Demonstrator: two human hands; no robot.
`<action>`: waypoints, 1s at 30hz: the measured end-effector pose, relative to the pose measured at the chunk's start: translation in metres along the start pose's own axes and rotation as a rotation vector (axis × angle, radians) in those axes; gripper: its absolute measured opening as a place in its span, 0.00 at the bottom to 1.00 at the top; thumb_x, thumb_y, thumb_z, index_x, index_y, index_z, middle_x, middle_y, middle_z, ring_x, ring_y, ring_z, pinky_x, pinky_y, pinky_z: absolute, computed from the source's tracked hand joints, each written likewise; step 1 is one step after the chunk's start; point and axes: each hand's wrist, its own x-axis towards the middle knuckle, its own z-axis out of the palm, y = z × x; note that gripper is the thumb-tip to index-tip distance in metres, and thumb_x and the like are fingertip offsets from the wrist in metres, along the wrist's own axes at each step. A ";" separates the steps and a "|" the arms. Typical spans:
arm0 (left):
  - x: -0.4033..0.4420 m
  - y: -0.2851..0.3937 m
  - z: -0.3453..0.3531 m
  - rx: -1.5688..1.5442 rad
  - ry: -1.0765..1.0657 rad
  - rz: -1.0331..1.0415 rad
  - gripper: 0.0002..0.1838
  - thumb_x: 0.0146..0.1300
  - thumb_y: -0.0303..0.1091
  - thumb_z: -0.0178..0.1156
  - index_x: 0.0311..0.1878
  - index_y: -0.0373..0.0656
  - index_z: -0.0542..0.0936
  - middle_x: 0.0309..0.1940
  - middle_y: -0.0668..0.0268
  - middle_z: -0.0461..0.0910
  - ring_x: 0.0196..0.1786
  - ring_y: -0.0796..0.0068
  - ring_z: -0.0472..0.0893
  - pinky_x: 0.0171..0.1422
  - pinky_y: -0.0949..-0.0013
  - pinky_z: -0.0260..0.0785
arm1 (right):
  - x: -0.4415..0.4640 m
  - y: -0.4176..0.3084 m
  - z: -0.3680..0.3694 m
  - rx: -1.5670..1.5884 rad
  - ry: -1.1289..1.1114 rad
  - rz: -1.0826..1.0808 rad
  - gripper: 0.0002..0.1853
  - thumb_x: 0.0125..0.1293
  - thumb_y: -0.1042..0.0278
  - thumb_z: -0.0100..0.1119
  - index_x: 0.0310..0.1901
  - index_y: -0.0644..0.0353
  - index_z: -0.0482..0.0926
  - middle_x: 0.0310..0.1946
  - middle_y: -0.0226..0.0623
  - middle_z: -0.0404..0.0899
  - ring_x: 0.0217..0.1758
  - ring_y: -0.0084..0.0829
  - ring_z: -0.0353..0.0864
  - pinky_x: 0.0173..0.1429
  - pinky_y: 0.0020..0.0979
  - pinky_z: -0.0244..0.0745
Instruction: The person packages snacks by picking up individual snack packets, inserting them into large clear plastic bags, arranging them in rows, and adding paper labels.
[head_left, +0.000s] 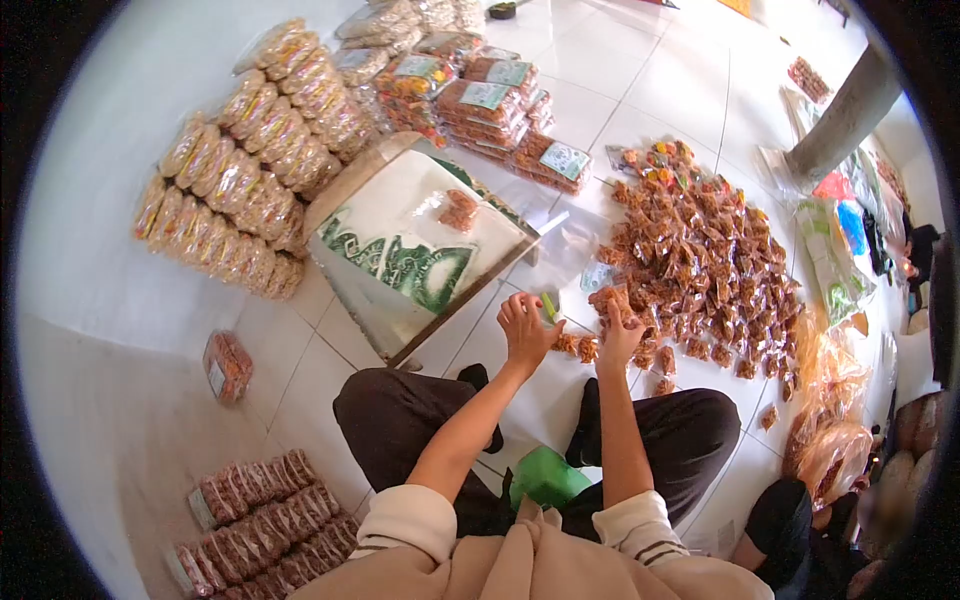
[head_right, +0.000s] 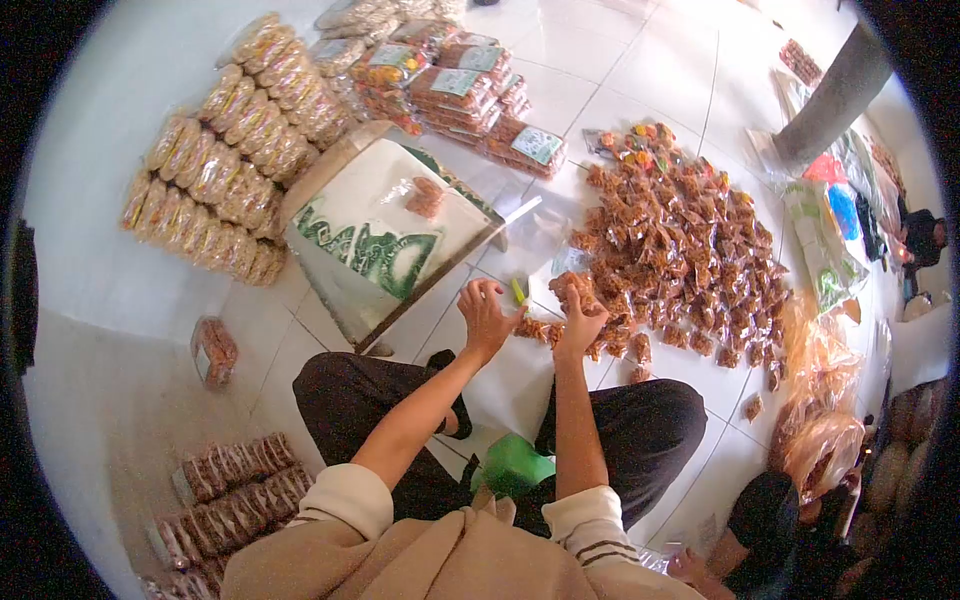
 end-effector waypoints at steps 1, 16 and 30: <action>-0.001 0.002 0.004 0.054 0.013 0.008 0.27 0.43 0.51 0.64 0.38 0.43 0.66 0.41 0.60 0.62 0.47 0.58 0.63 0.49 0.56 0.55 | -0.004 -0.001 0.002 0.043 0.019 -0.020 0.23 0.50 0.65 0.68 0.40 0.64 0.65 0.39 0.35 0.69 0.41 0.24 0.71 0.46 0.26 0.69; 0.015 -0.009 0.016 0.063 -0.073 0.111 0.14 0.53 0.41 0.59 0.37 0.43 0.71 0.37 0.66 0.71 0.43 0.67 0.69 0.46 0.63 0.61 | -0.005 0.021 0.009 -0.046 0.056 0.017 0.18 0.55 0.68 0.63 0.42 0.65 0.67 0.38 0.35 0.72 0.39 0.23 0.73 0.45 0.23 0.70; 0.041 -0.039 -0.026 -0.915 -0.319 -0.574 0.12 0.51 0.36 0.65 0.31 0.36 0.78 0.27 0.68 0.79 0.30 0.82 0.75 0.36 0.78 0.67 | -0.062 -0.009 0.052 -0.268 -0.364 -0.326 0.27 0.53 0.74 0.62 0.55 0.66 0.64 0.49 0.43 0.71 0.51 0.31 0.73 0.54 0.30 0.67</action>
